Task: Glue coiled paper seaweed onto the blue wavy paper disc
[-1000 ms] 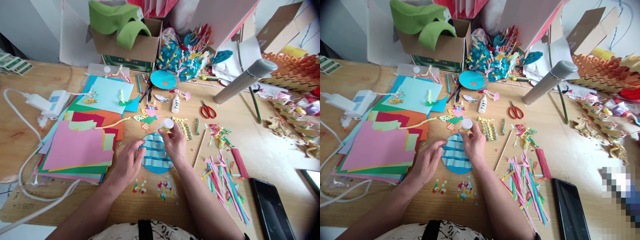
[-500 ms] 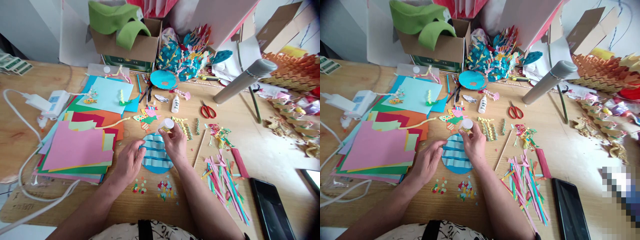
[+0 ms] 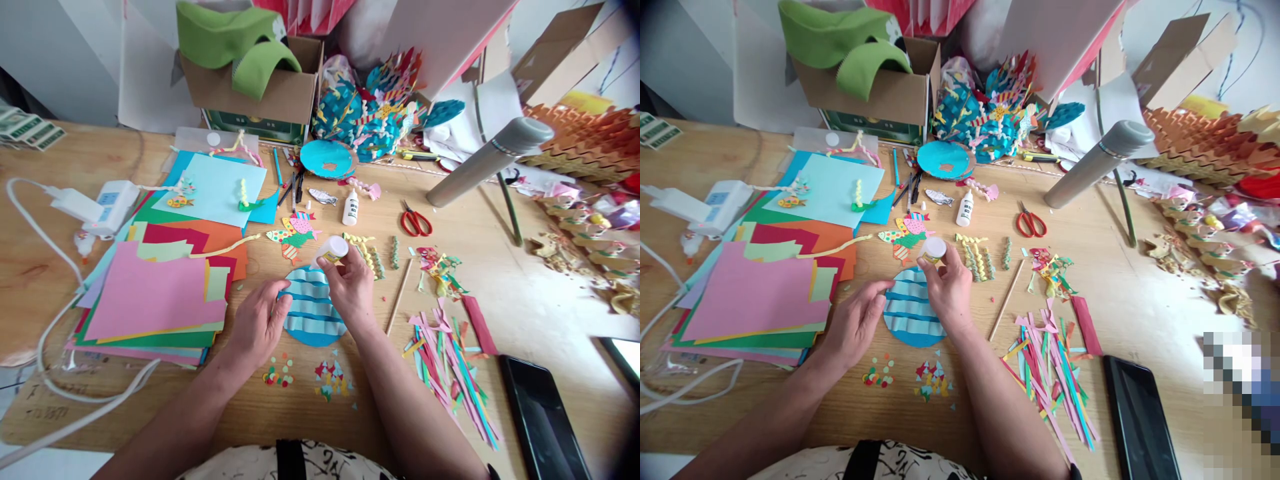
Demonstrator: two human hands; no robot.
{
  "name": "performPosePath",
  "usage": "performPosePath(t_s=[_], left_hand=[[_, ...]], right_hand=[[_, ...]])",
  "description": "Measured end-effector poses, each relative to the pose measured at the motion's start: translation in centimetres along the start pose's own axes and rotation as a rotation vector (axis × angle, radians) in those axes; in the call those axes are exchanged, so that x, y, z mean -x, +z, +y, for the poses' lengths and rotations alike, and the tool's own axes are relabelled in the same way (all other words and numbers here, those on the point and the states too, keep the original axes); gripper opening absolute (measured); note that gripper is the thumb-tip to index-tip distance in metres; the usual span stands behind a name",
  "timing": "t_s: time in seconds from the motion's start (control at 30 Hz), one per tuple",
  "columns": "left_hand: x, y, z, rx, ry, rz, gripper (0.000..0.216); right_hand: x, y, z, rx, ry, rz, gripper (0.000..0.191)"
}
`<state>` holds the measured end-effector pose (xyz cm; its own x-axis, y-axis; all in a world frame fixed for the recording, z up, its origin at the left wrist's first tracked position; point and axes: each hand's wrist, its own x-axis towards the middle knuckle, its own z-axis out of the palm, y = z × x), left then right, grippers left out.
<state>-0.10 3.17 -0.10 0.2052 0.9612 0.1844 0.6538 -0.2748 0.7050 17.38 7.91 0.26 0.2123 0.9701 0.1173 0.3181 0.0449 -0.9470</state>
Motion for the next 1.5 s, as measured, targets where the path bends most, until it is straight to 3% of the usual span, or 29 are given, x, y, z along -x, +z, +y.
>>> performPosePath(t_s=[0.4, 0.93, 1.33, 1.5], left_hand=[[0.0, 0.0, 0.0, -0.005, -0.003, 0.0, 0.036], [-0.1, -0.2, 0.3, -0.003, -0.004, 0.001, 0.036], [0.0, -0.2, 0.2, 0.004, -0.018, -0.014, 0.036], [0.0, -0.2, 0.3, 0.0, -0.02, -0.019, 0.036]], right_hand=[[-0.5, -0.3, 0.6, -0.148, 0.016, 0.064, 0.03], [-0.4, 0.1, 0.8, -0.109, -0.002, 0.063, 0.03], [-0.9, -0.5, 0.7, -0.373, 0.202, 0.129, 0.036], [-1.1, -0.6, 1.1, -0.404, 0.218, 0.152, 0.035]])
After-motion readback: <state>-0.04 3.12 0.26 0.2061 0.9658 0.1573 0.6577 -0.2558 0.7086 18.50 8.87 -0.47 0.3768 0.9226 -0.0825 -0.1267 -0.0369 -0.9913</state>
